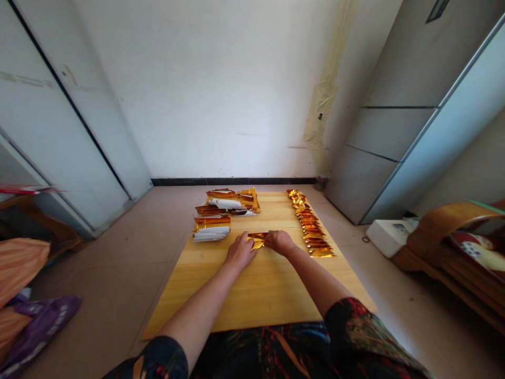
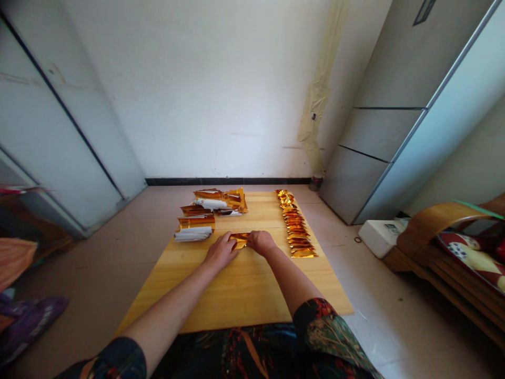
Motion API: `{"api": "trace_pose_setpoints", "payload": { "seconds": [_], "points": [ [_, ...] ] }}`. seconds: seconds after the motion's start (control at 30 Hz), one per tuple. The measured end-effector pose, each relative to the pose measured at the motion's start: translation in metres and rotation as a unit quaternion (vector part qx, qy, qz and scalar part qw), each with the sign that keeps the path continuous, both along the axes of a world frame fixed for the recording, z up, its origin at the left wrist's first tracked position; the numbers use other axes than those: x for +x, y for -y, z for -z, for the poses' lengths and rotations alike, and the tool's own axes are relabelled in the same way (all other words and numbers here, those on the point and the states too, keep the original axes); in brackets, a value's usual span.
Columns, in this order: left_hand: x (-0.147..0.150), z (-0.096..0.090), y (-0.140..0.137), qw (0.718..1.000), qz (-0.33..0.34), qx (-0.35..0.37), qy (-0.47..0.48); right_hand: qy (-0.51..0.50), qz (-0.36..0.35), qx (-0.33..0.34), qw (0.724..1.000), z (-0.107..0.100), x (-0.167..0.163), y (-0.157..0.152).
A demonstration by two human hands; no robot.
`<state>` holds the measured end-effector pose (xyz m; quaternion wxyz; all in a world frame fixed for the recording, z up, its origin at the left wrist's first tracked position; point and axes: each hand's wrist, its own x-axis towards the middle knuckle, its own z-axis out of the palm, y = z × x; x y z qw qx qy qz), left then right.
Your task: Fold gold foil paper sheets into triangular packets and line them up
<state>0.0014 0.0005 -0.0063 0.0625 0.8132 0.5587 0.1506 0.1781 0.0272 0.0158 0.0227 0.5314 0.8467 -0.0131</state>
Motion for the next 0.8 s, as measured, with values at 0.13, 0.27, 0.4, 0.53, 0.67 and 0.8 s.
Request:
{"api": "trace_pose_setpoints", "payload": {
  "seconds": [0.13, 0.27, 0.4, 0.53, 0.67, 0.8],
  "points": [
    [0.004, 0.002, 0.001, 1.000, -0.006, 0.007, -0.017, -0.001, 0.005, -0.008, 1.000, 0.003, 0.003, -0.008],
    [0.004, 0.004, 0.000, 1.000, -0.011, 0.006, -0.012, -0.026, 0.011, -0.021, 0.999, 0.007, 0.006, -0.011],
    [0.002, 0.005, 0.001, 1.000, -0.024, -0.008, -0.010, -0.097, -0.039, 0.016, 0.994, 0.013, 0.009, -0.003],
    [0.000, 0.007, 0.003, 1.000, -0.006, 0.003, 0.009, -0.138, -0.104, 0.082, 0.982, 0.022, 0.009, 0.010],
    [-0.005, 0.008, 0.005, 1.000, 0.015, 0.018, 0.012, -0.144, -0.097, 0.092, 0.980, 0.028, 0.007, 0.016],
    [-0.014, 0.010, 0.007, 0.999, 0.029, 0.028, 0.034, -0.190, -0.097, 0.074, 0.974, 0.030, 0.012, 0.017]
  ]
}}
